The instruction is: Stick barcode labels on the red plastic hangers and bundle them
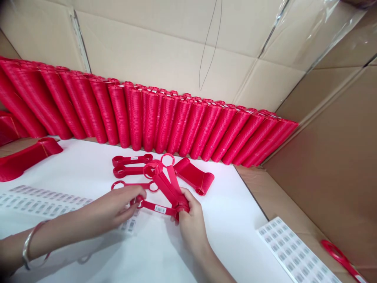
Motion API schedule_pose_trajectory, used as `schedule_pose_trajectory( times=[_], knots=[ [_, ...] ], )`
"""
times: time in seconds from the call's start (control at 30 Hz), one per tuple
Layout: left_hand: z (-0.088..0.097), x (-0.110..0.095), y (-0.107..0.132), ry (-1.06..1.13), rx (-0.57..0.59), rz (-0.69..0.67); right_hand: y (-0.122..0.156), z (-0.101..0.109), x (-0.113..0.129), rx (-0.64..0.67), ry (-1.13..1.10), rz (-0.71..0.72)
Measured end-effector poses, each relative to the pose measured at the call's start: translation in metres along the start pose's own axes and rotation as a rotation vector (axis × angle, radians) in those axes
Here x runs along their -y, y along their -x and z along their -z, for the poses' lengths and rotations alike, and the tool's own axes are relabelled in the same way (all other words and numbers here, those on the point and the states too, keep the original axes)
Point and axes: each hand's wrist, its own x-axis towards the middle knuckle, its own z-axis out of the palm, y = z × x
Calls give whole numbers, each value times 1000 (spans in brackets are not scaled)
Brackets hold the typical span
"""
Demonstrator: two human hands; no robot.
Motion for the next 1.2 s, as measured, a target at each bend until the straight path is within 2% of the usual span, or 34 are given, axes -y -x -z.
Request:
schedule_pose_trajectory(
  times=[0.1, 0.2, 0.27, 0.43, 0.6, 0.73, 0.8, 0.93, 1.03, 1.13, 1.2],
  knots=[
    [-5, -10, 12, -149, 64, -29, 3, -2, 0, 5, 12, 48],
    [-5, -18, 20, -97, 162, -46, 7, -6, -1, 49, 57, 77],
    [-3, -21, 21, -38, 183, -39, 11, -10, -1, 107, 79, 87],
    [-6, -20, 14, 68, 149, -53, 21, -20, 0, 271, 107, 171],
    [-15, -19, 13, 57, 90, -52, 24, -20, -1, 256, 89, 152],
    [-18, -24, 13, 92, 98, -28, 23, -17, -1, 234, 62, 115],
    [-14, -26, 11, 108, 84, 9, 22, -15, 0, 227, 52, 105],
    [4, -25, 6, 50, -18, 108, 21, -14, 0, 255, 67, 79],
    [14, -23, 5, 29, -35, 92, 20, -14, -5, 320, 79, 41],
    [12, -23, 5, 105, -39, 105, 20, -15, -8, 369, 56, 11],
    [6, -23, 5, 233, -46, 164, 21, -17, -8, 347, 39, 10]
  ],
)
